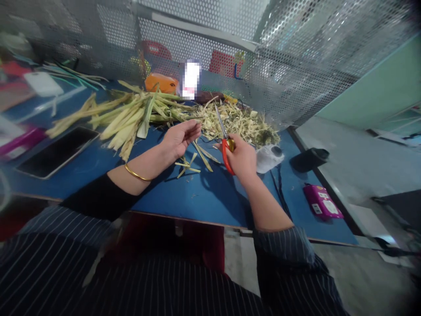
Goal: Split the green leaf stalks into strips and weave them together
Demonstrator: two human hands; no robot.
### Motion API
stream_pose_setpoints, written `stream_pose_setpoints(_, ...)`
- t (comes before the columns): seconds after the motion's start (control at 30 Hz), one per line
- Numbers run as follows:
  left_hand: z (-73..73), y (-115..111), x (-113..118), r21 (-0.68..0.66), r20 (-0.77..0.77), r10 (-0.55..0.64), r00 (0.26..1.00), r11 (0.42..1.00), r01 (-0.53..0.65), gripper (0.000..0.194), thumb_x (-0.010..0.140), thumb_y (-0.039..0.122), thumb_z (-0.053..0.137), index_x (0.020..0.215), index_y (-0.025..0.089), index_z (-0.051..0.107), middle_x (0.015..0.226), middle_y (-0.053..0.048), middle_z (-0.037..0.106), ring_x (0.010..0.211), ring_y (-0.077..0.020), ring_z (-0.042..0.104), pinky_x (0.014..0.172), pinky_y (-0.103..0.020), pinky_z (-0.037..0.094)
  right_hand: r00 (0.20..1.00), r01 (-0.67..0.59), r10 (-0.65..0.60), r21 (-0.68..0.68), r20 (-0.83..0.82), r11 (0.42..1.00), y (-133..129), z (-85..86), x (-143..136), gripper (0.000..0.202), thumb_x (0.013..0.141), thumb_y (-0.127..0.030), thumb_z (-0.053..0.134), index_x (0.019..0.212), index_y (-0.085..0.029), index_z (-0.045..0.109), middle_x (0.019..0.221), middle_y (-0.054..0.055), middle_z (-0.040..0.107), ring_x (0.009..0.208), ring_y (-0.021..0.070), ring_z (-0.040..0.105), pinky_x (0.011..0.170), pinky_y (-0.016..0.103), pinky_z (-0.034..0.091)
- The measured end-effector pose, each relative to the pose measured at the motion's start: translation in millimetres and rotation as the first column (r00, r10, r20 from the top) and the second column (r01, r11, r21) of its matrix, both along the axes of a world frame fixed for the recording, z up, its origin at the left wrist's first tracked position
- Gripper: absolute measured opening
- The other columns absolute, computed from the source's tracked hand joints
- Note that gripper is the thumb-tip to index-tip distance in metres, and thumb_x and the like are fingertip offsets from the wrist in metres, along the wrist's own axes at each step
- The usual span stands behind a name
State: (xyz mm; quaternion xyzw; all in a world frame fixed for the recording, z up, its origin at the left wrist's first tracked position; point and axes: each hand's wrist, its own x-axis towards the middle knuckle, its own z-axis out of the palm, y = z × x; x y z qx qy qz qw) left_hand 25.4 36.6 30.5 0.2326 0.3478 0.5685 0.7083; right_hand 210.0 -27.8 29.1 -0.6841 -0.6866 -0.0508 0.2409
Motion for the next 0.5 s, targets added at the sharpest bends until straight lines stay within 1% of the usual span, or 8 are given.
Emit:
stream_pose_setpoints(0.07, 3.8, -0.2, -3.9, 0.065, -0.076, 0.005, 0.997, 0.998, 0.000, 0.004, 0.077, 0.012, 0.068, 0.073, 0.012, 0.070, 0.070, -0.004, 0.072, 0.066, -0.0108, 0.067, 0.070, -0.022, 0.056, 0.990, 0.095, -0.085, -0.081, 0.111, 0.992, 5.1, 0.3, 9.3, 0.044, 0.088, -0.056, 0.048, 0.110, -0.020, 0.062, 0.086, 0.011, 0.072, 0.081, 0.0271, 0.065, 0.063, 0.031, 0.039)
stream_pose_setpoints(0.13, 8.2, -2.1, -7.0, 0.133, -0.144, 0.009, 0.990, 0.991, 0.010, 0.001, 0.073, 0.012, 0.071, 0.074, 0.013, 0.070, 0.069, -0.003, 0.072, 0.064, -0.0108, 0.066, 0.068, -0.022, 0.055, 0.966, 0.144, -0.102, -0.163, 0.239, 0.976, 8.7, -0.5, 15.2, 0.039, 0.086, -0.049, 0.053, 0.108, -0.018, 0.063, 0.088, 0.014, 0.072, 0.083, 0.0297, 0.066, 0.063, 0.032, 0.040)
stream_pose_setpoints(0.23, 13.8, -9.8, -10.0, 0.216, -0.214, 0.008, 0.977, 0.976, 0.039, 0.007, 0.069, 0.014, 0.075, 0.075, 0.013, 0.072, 0.071, -0.004, 0.072, 0.065, -0.0113, 0.066, 0.069, -0.023, 0.054, 0.936, 0.121, -0.016, -0.278, 0.352, 0.953, 8.4, -2.3, 15.3, 0.030, 0.086, -0.039, 0.052, 0.103, -0.017, 0.065, 0.091, 0.015, 0.072, 0.084, 0.0293, 0.068, 0.063, 0.033, 0.042)
stream_pose_setpoints(0.3, 16.2, -18.1, -11.9, 0.249, -0.252, 0.005, 0.968, 0.967, 0.060, 0.011, 0.066, 0.017, 0.078, 0.076, 0.013, 0.073, 0.072, -0.004, 0.073, 0.066, -0.0120, 0.066, 0.071, -0.025, 0.054, 0.925, 0.086, 0.052, -0.340, 0.376, 0.937, 5.3, -2.5, 12.5, 0.029, 0.087, -0.038, 0.050, 0.101, -0.018, 0.065, 0.091, 0.015, 0.072, 0.082, 0.0279, 0.068, 0.063, 0.032, 0.042)
stream_pose_setpoints(0.4, 18.6, -32.0, -17.2, 0.271, -0.301, -0.003, 0.954, 0.958, 0.088, 0.017, 0.064, 0.022, 0.081, 0.078, 0.015, 0.075, 0.076, -0.005, 0.074, 0.068, -0.0132, 0.067, 0.076, -0.027, 0.054, 0.907, 0.068, 0.097, -0.369, 0.410, 0.927, 1.1, -1.8, 11.0, 0.029, 0.086, -0.039, 0.050, 0.099, -0.019, 0.066, 0.092, 0.014, 0.072, 0.081, 0.0276, 0.069, 0.062, 0.032, 0.043)
stream_pose_setpoints(0.5, 20.1, -40.8, -26.2, 0.282, -0.331, 0.014, 0.944, 0.956, 0.085, 0.016, 0.064, 0.024, 0.081, 0.077, 0.016, 0.075, 0.077, -0.006, 0.074, 0.069, -0.0133, 0.067, 0.075, -0.027, 0.053, 0.906, 0.059, 0.111, -0.382, 0.408, 0.922, 2.2, -1.9, 13.5, 0.028, 0.084, -0.037, 0.052, 0.101, -0.018, 0.066, 0.093, 0.014, 0.072, 0.082, 0.0265, 0.068, 0.063, 0.032, 0.042)
